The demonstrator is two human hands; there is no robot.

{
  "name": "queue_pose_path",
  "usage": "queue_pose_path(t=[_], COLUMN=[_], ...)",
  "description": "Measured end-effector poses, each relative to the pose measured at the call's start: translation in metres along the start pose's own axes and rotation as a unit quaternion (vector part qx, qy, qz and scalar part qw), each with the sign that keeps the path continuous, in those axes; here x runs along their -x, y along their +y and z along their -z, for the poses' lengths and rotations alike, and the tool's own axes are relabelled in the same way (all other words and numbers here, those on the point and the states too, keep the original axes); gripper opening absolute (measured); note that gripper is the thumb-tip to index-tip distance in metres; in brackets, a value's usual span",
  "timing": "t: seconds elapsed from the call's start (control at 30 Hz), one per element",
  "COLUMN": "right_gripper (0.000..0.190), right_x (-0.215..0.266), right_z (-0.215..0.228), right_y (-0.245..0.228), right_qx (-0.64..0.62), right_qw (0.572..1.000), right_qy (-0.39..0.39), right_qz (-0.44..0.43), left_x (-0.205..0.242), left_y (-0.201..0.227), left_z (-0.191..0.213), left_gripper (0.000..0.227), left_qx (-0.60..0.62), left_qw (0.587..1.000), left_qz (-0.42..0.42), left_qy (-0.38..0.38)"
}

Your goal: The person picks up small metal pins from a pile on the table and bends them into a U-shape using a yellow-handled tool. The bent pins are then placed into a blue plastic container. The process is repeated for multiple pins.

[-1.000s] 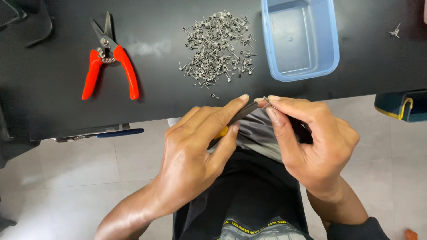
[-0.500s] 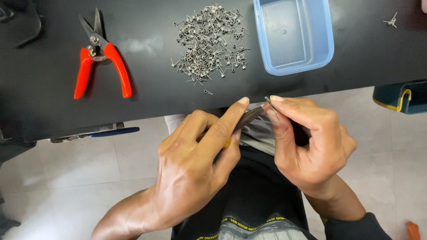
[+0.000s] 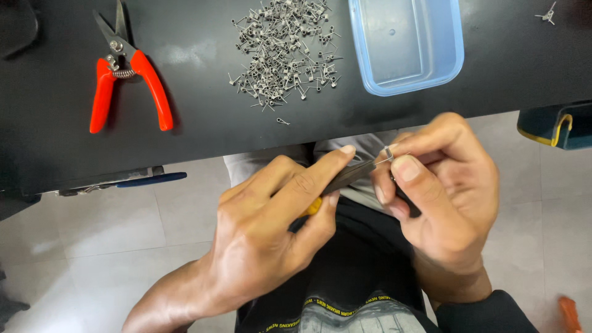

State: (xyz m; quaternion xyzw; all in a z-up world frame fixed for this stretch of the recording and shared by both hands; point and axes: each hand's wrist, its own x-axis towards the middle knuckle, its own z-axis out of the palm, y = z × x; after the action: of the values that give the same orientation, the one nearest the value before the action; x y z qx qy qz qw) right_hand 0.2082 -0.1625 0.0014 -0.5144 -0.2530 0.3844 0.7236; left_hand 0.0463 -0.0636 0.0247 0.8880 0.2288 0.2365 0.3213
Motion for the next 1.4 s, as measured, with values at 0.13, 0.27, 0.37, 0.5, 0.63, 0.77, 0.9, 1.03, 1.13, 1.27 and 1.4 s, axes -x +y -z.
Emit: queue_pose_path(t=[0.13, 0.27, 0.37, 0.5, 0.63, 0.77, 0.9, 1.03, 1.13, 1.27, 1.4], right_gripper=[0.004, 0.006, 0.011, 0.016, 0.012, 0.012, 0.015, 0.013, 0.011, 0.012, 0.017], right_x=[-0.01, -0.005, 0.001, 0.0, 0.003, 0.005, 0.002, 0.001, -0.002, -0.01, -0.015], right_z=[0.014, 0.004, -0.005, -0.009, -0.014, -0.019, -0.021, -0.02, -0.017, -0.007, 0.006], right_y=[-0.007, -0.009, -0.012, -0.016, -0.013, -0.01, -0.01, -0.008, -0.007, -0.008, -0.005], right_qx=[-0.226, -0.134, 0.009, 0.094, 0.103, 0.066, 0.071, 0.076, 0.061, -0.125, -0.236], right_qw=[0.953, 0.978, 0.996, 0.995, 0.994, 0.997, 0.997, 0.997, 0.998, 0.984, 0.946], right_qy=[-0.115, -0.08, -0.052, -0.018, -0.006, 0.022, 0.032, 0.029, 0.02, -0.078, -0.124], right_qz=[-0.167, -0.138, -0.07, -0.036, -0.029, -0.031, -0.027, -0.019, -0.012, -0.105, -0.183], left_x=[-0.003, -0.006, -0.006, -0.004, -0.005, -0.007, -0.009, -0.008, -0.007, -0.006, -0.006], left_y=[-0.006, -0.001, 0.005, 0.007, 0.009, 0.011, 0.012, 0.011, 0.009, 0.007, 0.008], left_z=[0.002, 0.007, 0.013, 0.017, 0.01, 0.009, 0.007, 0.006, 0.005, 0.007, 0.015], left_gripper=[0.036, 0.031, 0.03, 0.032, 0.031, 0.031, 0.03, 0.029, 0.031, 0.034, 0.034], left_qx=[0.064, 0.024, -0.041, -0.111, -0.116, -0.113, -0.103, -0.104, -0.101, -0.063, -0.04], left_qw=[0.998, 1.0, 0.999, 0.994, 0.993, 0.993, 0.993, 0.994, 0.994, 0.998, 0.999], left_qz=[0.001, 0.004, 0.009, 0.002, -0.007, -0.014, -0.013, -0.011, -0.011, -0.017, -0.024], left_qy=[-0.002, -0.005, -0.002, 0.012, 0.022, 0.036, 0.048, 0.042, 0.04, 0.025, 0.007])
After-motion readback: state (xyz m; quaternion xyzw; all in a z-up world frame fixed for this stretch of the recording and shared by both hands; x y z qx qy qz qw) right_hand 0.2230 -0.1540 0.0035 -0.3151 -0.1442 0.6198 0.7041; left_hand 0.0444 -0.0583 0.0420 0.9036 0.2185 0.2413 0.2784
